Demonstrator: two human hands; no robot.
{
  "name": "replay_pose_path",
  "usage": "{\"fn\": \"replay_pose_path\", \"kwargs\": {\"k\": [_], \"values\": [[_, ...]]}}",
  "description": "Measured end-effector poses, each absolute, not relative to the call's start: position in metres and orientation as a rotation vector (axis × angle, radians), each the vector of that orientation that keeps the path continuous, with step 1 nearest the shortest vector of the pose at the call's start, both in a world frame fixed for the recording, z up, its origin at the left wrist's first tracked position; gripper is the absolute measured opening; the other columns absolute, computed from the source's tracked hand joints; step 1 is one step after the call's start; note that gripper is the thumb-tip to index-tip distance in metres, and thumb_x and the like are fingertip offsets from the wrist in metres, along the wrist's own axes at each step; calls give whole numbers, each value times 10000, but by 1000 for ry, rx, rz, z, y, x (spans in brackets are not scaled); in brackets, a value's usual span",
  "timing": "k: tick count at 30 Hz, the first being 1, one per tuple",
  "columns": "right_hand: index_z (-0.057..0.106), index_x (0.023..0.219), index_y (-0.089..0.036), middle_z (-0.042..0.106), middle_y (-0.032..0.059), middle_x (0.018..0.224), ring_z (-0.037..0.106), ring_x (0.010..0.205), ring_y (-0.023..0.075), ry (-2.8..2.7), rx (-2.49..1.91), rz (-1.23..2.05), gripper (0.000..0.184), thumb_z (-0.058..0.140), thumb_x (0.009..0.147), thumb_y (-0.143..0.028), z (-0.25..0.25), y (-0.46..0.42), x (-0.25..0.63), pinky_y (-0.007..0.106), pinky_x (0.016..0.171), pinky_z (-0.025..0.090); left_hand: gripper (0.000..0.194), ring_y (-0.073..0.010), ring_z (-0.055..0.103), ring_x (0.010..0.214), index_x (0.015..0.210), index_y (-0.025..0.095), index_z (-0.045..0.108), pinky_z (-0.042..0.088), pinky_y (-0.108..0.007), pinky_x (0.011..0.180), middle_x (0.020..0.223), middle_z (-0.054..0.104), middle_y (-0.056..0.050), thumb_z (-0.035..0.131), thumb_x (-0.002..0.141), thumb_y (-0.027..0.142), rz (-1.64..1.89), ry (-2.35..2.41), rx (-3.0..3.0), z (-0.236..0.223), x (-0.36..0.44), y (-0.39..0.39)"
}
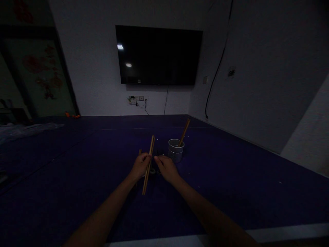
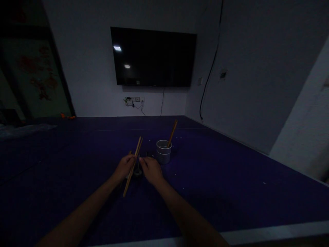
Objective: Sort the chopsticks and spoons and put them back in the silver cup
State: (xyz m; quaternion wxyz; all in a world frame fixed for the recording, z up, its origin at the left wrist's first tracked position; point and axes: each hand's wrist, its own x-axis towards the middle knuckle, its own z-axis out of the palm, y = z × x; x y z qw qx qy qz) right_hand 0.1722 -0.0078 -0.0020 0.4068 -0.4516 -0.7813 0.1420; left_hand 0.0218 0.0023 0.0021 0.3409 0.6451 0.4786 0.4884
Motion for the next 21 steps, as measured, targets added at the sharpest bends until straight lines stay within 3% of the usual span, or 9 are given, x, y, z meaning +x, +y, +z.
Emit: {"fn": "replay_pose_path", "kwargs": {"k": [3, 7, 15, 21], "values": [[729, 971, -181, 729, 73, 892, 663, 887, 220, -1822, -1002, 521, 622, 250, 970, -578, -2, -9, 168, 340, 847, 488, 405, -112, 466, 609, 676, 174, 532, 409, -225, 582, 611, 479, 30, 480, 821, 549, 1286, 1103, 1715, 4, 35, -10], [724, 1046, -190, 736, 92, 995, 648, 1015, 247, -1670, -898, 670, 625, 326, 913, -655, 1, -11, 164, 387, 936, 470, 423, -117, 454, 628, 718, 175, 535, 397, -230, 589, 636, 468, 30, 466, 824, 578, 1289, 1058, 1699, 6, 42, -20], [749, 1009, -201, 728, 92, 1050, 635, 1049, 239, -1600, -829, 733, 558, 419, 880, -632, 6, -13, 164, 385, 976, 447, 485, -116, 460, 657, 730, 168, 559, 369, -223, 595, 681, 495, 21, 555, 745, 653, 1265, 918, 1524, 0, 42, -17], [758, 998, -221, 728, 94, 1044, 630, 1049, 262, -1540, -764, 819, 546, 477, 841, -663, 5, -13, 162, 425, 981, 436, 543, -96, 426, 588, 714, 158, 561, 324, -221, 570, 606, 458, 44, 612, 697, 698, 1249, 857, 1422, -4, 42, -16]]}}
